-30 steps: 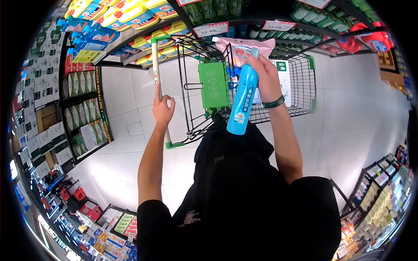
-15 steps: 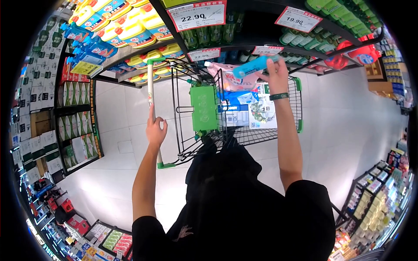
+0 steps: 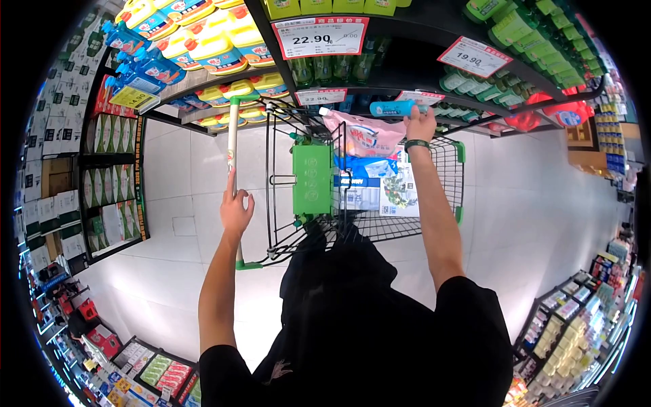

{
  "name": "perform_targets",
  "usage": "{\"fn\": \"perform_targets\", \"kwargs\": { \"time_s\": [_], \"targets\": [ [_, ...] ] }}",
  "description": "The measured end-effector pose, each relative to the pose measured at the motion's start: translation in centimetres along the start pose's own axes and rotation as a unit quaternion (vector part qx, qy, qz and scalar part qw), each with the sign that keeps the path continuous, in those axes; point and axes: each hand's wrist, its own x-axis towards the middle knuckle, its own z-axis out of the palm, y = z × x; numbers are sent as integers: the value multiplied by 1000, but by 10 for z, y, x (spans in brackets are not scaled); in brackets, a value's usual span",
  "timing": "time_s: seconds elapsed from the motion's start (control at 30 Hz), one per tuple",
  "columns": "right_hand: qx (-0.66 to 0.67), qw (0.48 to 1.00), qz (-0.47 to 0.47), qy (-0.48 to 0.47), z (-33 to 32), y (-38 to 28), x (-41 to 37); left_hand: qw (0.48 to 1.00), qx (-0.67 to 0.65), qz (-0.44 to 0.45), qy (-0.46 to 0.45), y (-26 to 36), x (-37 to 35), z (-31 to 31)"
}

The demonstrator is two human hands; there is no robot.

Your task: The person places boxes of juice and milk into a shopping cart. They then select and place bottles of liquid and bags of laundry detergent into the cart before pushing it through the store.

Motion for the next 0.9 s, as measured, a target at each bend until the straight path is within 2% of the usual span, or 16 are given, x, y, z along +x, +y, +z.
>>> {"fn": "perform_targets", "kwargs": {
  "time_s": [0.03,0.07,0.13,0.17,0.23,0.37,0.4,0.47,0.57,0.77,0.83,0.9],
  "targets": [
    [0,1000,-3,-3,0,1,7,1000,8,23,20,-1,0,0],
    [-1,999,40,0,0,3,14,998,16,45,40,-1,-1,1],
    [-17,993,117,-15,-5,8,37,998,12,42,38,-1,-1,0],
    [-17,993,114,-17,-10,13,51,999,10,42,32,0,-1,0],
    [18,981,192,-25,-18,23,72,998,14,50,40,-3,-1,1],
    [77,966,236,-76,-29,56,78,999,3,39,15,-1,-1,-2],
    [71,965,240,-77,-30,70,78,999,0,33,11,1,-1,-5],
    [66,972,207,-90,-24,93,73,996,-9,88,12,4,1,-11],
    [21,975,186,-122,-10,100,70,994,-16,106,10,4,1,-11],
    [2,965,187,-186,-5,125,87,996,1,84,-20,0,-2,-8],
    [-50,957,154,-242,-3,134,92,996,15,88,-18,3,-1,-9],
    [-17,960,138,-242,2,139,93,995,28,92,-17,4,-1,-10]
  ]
}}
